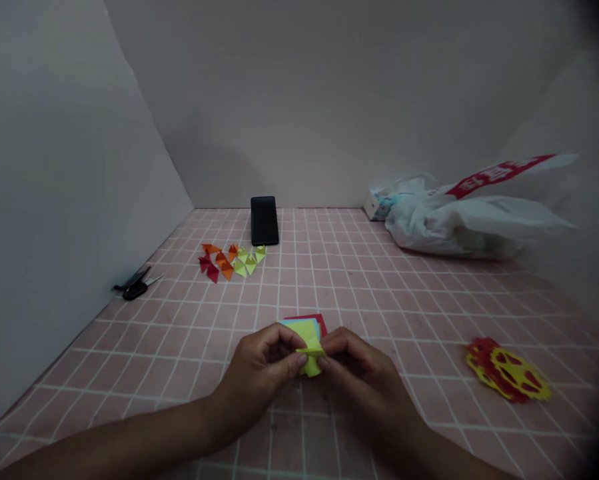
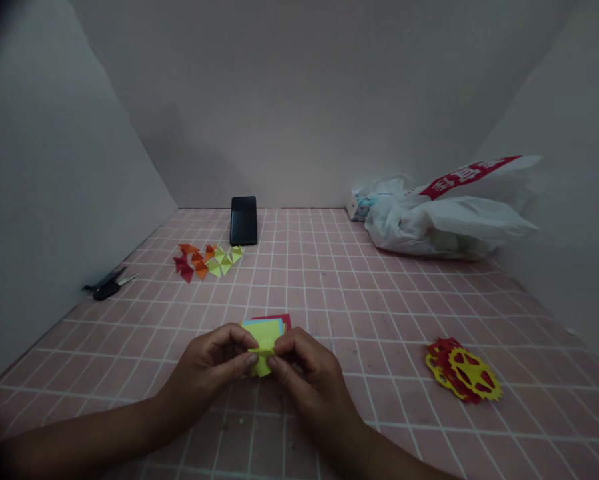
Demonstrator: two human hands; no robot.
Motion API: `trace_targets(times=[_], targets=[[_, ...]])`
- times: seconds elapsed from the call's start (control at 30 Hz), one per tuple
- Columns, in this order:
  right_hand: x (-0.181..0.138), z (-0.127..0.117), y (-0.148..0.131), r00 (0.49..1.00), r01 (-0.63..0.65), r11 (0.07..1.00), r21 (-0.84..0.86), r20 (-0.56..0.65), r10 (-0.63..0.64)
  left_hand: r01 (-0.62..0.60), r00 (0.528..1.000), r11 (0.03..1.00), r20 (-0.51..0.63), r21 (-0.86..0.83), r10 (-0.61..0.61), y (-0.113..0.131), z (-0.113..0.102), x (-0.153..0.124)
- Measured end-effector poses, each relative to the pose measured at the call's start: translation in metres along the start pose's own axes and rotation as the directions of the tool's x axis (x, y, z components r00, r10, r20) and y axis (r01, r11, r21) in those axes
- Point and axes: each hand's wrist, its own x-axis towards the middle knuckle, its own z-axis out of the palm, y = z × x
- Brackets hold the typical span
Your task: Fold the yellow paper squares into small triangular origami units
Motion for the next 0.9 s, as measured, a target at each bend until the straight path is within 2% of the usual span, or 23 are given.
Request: trace_targets(times=[0.33,0.43,0.53,0.6,0.63,0.73,0.8,0.83,0.9], targets=[[-0.002,0.001,0.006,0.999,0.03,0.999,0.031,-0.022,-0.029,-0.003,1.0,0.999,-0.006,0.051,0.003,0.001,-0.002,-0.002],[-0.002,0.0,0.009,0.999,0.034,0.999,0.024,-0.014,-0.034,-0.09,0.996,0.983,0.024,0.16,0.087,0.003,-0.003,-0.001],[0.0,-0.001,0.01,1.0,0.011,0.999,0.036,-0.015,-0.01,-0.211,0.975,0.919,-0.001,0.332,0.224,0.024,-0.016,0.006],[0.0,-0.002,0.008,1.0,-0.001,0.998,0.056,-0.023,0.002,-0.233,0.947,0.817,-0.066,0.528,0.313,0.045,-0.04,0.016],[0.0,-0.002,0.007,1.0,-0.007,0.998,0.063,-0.027,0.009,-0.214,0.933,0.728,-0.085,0.652,0.35,0.056,-0.058,0.022],[0.0,-0.002,0.007,0.999,-0.033,0.997,0.071,-0.04,0.036,-0.037,0.921,0.381,-0.117,0.924,0.372,0.073,-0.132,0.037],[-0.001,-0.001,0.01,0.998,-0.038,0.997,0.074,-0.053,0.042,0.187,0.923,0.142,-0.224,0.972,0.312,0.068,-0.187,0.039],[-0.001,-0.001,0.012,0.997,-0.034,0.997,0.074,-0.062,0.039,0.294,0.919,0.059,-0.299,0.954,0.258,0.061,-0.212,0.036],[-0.001,0.0,0.015,0.996,-0.034,0.997,0.068,-0.086,0.039,0.345,0.915,0.038,-0.345,0.938,0.21,0.045,-0.248,0.025]])
